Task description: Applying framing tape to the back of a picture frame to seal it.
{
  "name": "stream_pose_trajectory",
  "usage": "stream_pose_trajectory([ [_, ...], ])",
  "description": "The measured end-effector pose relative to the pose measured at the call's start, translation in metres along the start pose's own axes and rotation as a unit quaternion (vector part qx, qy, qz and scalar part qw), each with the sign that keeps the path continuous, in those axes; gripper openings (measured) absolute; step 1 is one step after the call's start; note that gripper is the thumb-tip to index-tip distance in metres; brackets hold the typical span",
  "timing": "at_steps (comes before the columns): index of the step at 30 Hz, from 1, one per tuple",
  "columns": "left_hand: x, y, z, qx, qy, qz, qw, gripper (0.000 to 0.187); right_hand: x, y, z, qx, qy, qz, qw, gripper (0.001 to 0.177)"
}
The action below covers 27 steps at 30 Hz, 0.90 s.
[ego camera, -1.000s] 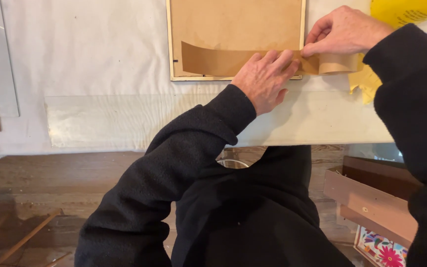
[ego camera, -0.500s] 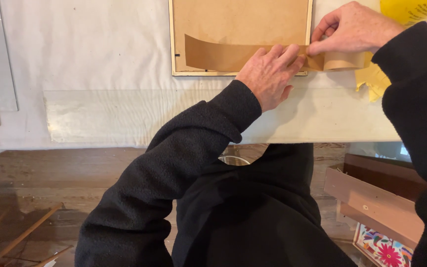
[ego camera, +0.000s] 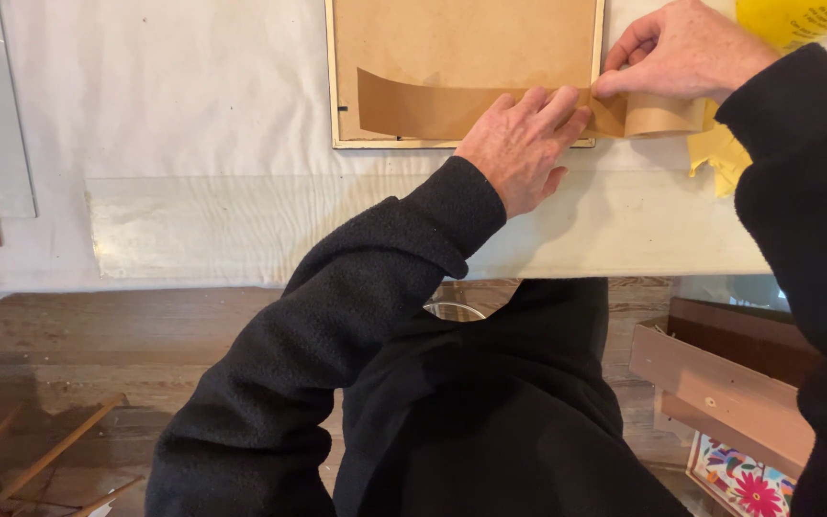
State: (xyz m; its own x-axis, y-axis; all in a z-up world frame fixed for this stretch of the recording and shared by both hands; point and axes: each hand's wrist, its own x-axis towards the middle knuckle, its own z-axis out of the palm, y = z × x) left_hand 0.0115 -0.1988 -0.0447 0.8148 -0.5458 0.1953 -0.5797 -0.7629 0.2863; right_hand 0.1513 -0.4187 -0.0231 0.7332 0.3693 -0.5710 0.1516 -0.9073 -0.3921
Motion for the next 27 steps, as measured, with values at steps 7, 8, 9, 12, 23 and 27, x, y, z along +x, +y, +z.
stream_pose_trajectory([
  [7, 0.001, 0.000, -0.002, 0.004, -0.014, -0.006, 1.000, 0.069, -0.002, -0.004, -0.001, -0.009, 0.003, -0.007, 1.000, 0.038],
  [8, 0.001, 0.000, -0.001, -0.003, -0.012, -0.006, 1.000, 0.069, -0.002, -0.003, 0.000, 0.004, 0.013, -0.006, 1.000, 0.038],
  [9, 0.000, 0.000, -0.002, -0.003, -0.014, -0.008, 1.000, 0.069, 0.000, 0.001, 0.002, 0.004, 0.011, -0.007, 1.000, 0.038],
  [12, -0.004, 0.001, -0.005, -0.003, -0.016, -0.012, 1.000, 0.069, 0.001, 0.003, 0.007, 0.022, -0.001, -0.018, 1.000, 0.037],
  [23, 0.000, 0.000, -0.003, -0.007, -0.003, -0.003, 1.000, 0.069, 0.001, 0.005, 0.005, 0.019, 0.030, -0.030, 0.999, 0.038],
  [27, -0.003, 0.000, -0.005, 0.002, -0.014, -0.004, 1.000, 0.070, -0.004, -0.002, 0.006, 0.005, 0.022, -0.020, 1.000, 0.038],
])
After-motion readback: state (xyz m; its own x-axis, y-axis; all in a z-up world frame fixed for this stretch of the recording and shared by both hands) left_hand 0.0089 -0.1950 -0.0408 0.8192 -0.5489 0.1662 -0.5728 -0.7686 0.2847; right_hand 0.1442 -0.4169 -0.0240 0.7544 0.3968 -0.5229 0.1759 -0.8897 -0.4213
